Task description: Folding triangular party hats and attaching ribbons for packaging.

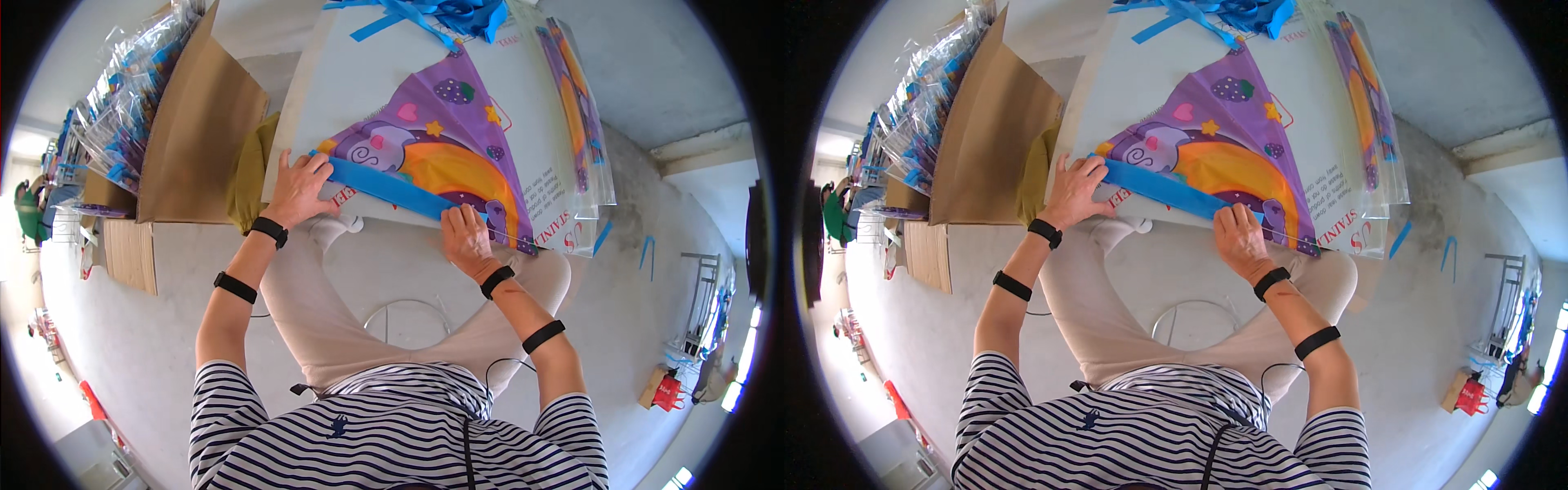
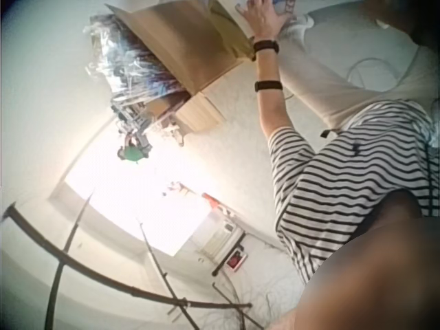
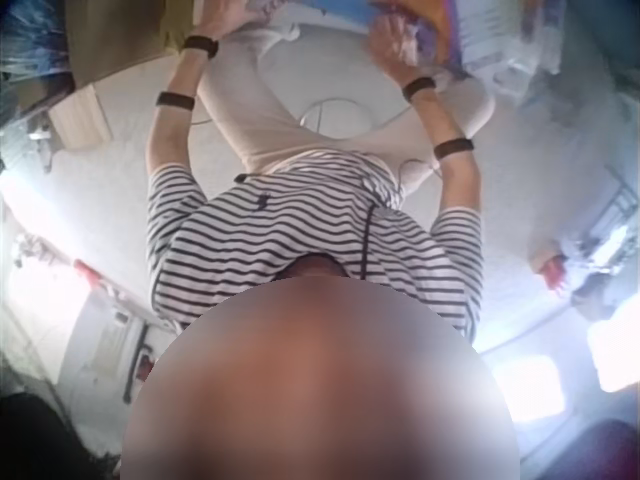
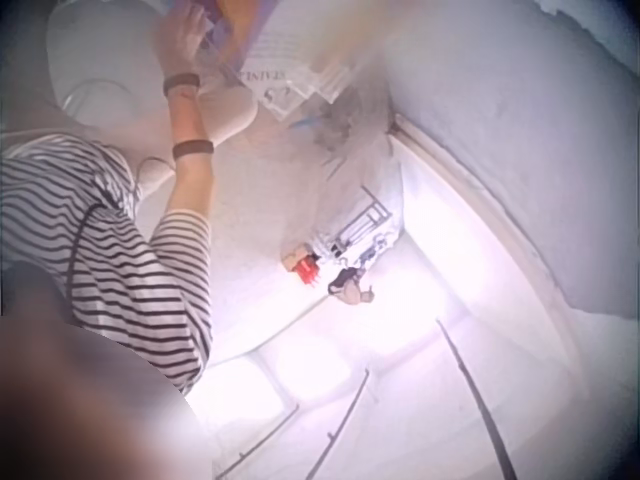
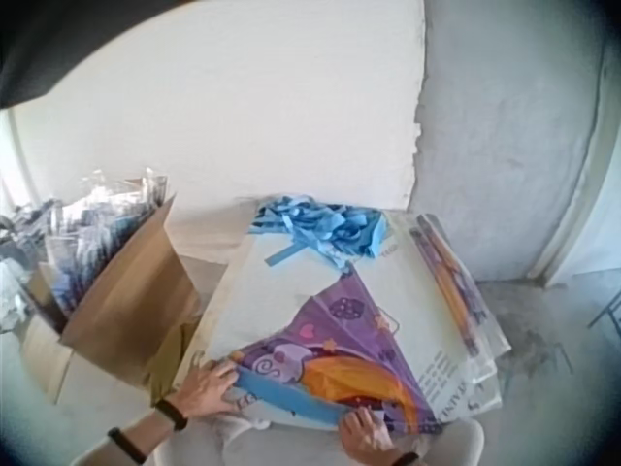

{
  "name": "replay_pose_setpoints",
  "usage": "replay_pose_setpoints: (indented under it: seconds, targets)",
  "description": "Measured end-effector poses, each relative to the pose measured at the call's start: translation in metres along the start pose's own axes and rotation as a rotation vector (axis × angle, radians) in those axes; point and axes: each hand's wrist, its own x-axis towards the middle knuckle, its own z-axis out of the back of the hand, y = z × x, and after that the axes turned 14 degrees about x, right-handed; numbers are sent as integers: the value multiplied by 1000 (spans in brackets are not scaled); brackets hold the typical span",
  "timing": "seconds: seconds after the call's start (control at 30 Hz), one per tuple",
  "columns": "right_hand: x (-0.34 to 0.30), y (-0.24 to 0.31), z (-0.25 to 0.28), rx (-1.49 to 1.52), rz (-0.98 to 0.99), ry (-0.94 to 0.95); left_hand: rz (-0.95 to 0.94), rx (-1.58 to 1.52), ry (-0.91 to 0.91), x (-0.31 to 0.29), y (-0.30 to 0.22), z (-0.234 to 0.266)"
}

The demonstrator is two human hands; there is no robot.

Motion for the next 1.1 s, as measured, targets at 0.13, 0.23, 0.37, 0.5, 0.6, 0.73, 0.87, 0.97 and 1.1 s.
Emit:
replay_pose_setpoints:
  seconds: [0.13,0.23,0.37,0.5,0.6,0.73,0.87,0.97,1.1]
  targets:
    - [-6,-2,-6,-36,22,-17,-46,76,68,-3,-4,6]
    - [-3,-4,-5,4,68,-79,-29,98,58,-10,-8,4]
    - [-3,-1,-1,59,10,-71,-8,101,63,-17,-12,0]
    - [-9,1,3,113,-79,-63,-2,100,2,-21,-14,-2]
    - [-9,4,7,114,-110,-77,4,93,-1,-22,-15,-2]
    - [-5,5,9,93,-237,-122,31,30,-7,-20,-18,2]
    - [-2,6,11,65,-248,-144,54,19,-42,-18,-18,-3]
    - [1,4,11,49,-245,-161,54,9,-88,-15,-16,-9]
    - [3,2,13,39,-287,-176,19,40,-135,-14,-11,-15]
